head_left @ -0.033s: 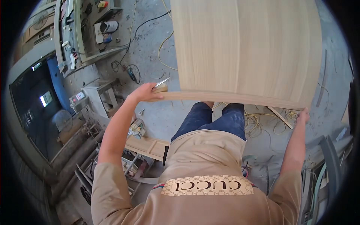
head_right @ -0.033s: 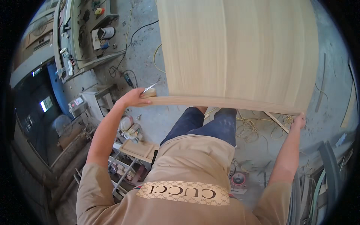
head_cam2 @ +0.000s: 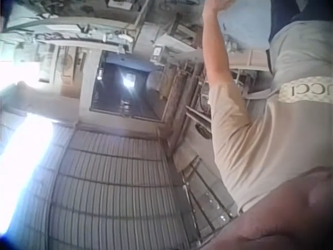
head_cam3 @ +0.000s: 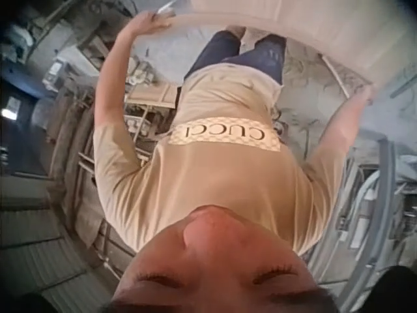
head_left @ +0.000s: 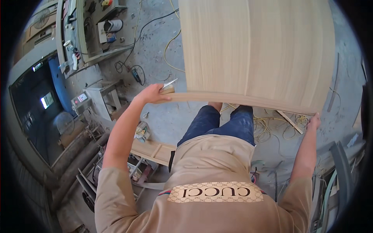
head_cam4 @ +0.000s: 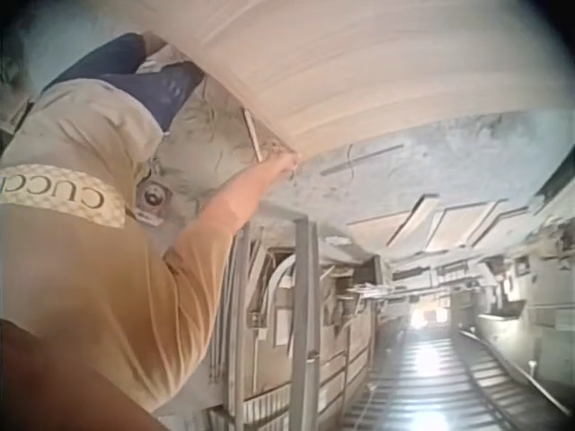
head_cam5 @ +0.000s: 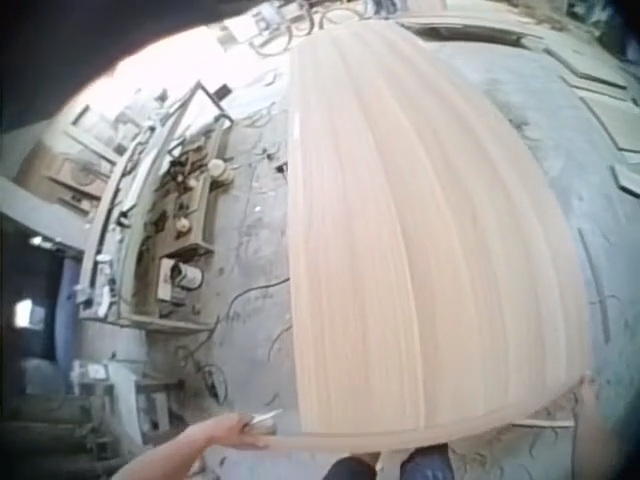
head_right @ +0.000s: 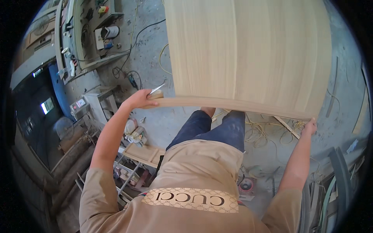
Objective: Applying veneer strips to a curved wooden panel and preparing to use a spray gun for finishing.
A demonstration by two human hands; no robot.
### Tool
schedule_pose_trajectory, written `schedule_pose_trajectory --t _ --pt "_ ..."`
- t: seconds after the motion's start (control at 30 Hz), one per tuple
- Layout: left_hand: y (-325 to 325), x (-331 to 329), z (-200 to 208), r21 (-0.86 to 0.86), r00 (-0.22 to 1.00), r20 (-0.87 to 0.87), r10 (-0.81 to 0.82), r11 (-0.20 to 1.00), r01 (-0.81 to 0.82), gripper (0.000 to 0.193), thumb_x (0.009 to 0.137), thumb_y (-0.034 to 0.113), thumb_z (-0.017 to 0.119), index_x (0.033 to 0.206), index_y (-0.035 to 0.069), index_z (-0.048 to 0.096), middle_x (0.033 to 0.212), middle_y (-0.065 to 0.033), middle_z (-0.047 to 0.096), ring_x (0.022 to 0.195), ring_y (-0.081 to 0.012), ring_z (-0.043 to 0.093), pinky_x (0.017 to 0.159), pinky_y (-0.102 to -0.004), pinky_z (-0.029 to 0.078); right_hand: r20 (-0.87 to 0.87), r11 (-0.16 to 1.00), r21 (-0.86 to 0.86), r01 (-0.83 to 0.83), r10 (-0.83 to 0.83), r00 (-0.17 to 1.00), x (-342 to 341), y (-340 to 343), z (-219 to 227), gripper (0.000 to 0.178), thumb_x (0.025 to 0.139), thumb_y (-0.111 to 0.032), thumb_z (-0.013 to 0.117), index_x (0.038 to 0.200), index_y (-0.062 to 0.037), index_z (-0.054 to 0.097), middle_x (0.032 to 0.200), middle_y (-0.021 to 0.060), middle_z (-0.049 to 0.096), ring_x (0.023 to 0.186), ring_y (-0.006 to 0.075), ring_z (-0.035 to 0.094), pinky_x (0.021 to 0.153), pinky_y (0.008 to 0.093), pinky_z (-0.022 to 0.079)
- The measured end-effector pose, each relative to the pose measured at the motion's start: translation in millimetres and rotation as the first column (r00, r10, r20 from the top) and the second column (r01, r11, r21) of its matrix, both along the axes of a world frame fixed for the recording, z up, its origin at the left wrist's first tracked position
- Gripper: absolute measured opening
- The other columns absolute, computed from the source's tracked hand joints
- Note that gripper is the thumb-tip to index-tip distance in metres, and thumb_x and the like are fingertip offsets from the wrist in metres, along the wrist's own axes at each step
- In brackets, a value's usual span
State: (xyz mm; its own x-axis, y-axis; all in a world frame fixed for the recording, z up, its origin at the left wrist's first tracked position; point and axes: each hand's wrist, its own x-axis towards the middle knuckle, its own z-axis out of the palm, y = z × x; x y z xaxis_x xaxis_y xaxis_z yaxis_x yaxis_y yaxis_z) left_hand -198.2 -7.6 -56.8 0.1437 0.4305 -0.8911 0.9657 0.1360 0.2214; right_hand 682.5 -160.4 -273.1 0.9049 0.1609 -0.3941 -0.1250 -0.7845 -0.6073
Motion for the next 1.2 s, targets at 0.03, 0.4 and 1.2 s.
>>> schedule_pose_trajectory --t 0.03,0.4,1.2 --pt "1 3 -12 -0.016 0.999 -0.04 -0.016 1.0 0.015 0.064 0.073 0.057 0.087 0.093 0.001 0.065 0.083 -0.0175 0.067 0.078 -0.0345 0.063 0.072 -0.0453 0.049 -0.044 1.0 -0.009 0.018 -0.019 0.999 0 2 4 0.031 0.101 -0.04 0.064 0.104 -0.0095 0.062 0.068 0.0015 0.054 0.051 0.0138 0.049 0.042 0.032 0.035" --pt "0 -2 -68 -0.065 0.996 -0.073 -0.048 0.997 0.044 0.07 0.068 0.062 0.087 0.09 0.0 0.064 0.089 -0.0205 0.069 0.086 -0.0383 0.068 0.076 -0.0473 0.051 -0.125 0.985 -0.136 0.107 -0.124 0.984 -47 33 63 0.055 0.102 -0.047 0.06 0.147 -0.0226 0.038 0.112 0.0043 0.063 0.082 0.0189 0.065 0.06 0.0336 0.047" --pt "-12 -1 -93 -0.013 0.978 -0.207 -0.016 1.0 0.014 0.06 0.065 0.045 0.093 0.083 -0.003 0.063 0.078 -0.0207 0.066 0.074 -0.0363 0.064 0.07 -0.0458 0.05 -0.341 0.992 -0.1 -0.074 0.036 0.94 -40 22 88 0.065 0.102 -0.04 0.065 0.153 -0.0212 0.03 0.141 0.0127 0.055 0.115 0.0342 0.066 0.083 0.0415 0.055"
